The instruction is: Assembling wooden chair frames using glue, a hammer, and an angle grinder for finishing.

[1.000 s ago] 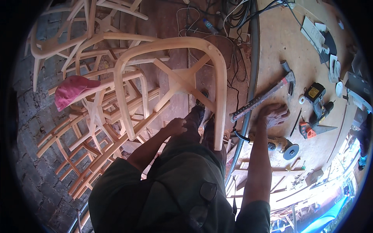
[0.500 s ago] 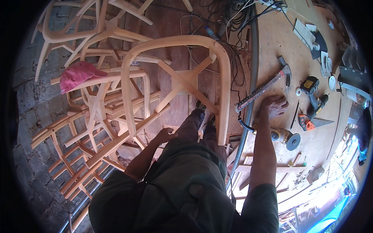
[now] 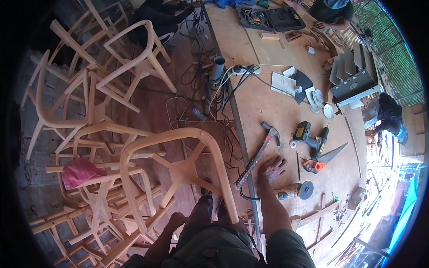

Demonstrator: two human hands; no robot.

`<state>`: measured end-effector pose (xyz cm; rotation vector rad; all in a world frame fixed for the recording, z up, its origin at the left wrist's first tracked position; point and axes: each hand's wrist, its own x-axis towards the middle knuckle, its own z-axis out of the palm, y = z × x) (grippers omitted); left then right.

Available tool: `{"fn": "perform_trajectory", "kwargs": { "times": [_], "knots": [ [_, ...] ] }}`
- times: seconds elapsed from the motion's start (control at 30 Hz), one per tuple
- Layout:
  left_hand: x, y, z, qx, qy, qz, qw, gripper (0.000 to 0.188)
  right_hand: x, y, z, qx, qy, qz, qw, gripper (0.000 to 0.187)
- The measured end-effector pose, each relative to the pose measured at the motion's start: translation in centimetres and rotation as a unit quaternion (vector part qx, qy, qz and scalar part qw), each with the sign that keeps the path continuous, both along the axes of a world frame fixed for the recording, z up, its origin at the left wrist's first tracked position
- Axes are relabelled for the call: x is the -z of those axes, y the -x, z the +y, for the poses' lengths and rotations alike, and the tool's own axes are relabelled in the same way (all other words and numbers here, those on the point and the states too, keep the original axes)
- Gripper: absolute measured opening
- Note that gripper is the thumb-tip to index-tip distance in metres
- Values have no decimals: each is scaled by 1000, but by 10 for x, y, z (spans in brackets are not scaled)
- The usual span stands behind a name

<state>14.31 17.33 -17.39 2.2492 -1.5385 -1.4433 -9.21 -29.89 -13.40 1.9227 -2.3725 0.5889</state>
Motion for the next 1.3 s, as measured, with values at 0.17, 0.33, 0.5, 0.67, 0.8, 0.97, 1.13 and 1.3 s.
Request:
{"fn": "perform_trajectory", "kwargs": {
  "times": [0.17,0.33,0.5,0.67,0.8,0.97,1.13,1.3],
  "knots": [
    [-34,-24,-91,-218,16,65,974,38,-4,5,0,-15,15,2,1000,35],
    [-111,-70,-221,-175,43,114,977,21,-13,-17,1,-13,-40,-19,999,35],
    [-176,-73,-363,-182,250,232,922,15,-25,-19,-1,-23,-28,-50,998,38],
    [-214,-53,-472,-166,376,278,868,13,-28,-19,1,-17,-43,-63,997,38],
    [-258,-31,-519,-123,407,263,866,13,-12,-11,1,-9,-45,-85,995,40],
    [-266,-4,-525,-101,404,230,880,12,-21,-12,7,-12,-75,-124,989,43],
    [-203,36,-493,-47,288,127,948,27,5,-4,5,-2,-57,-109,992,41],
    [-139,81,-432,-7,166,-26,986,55,-21,-15,2,-8,-89,-124,988,41]
  ]
}}
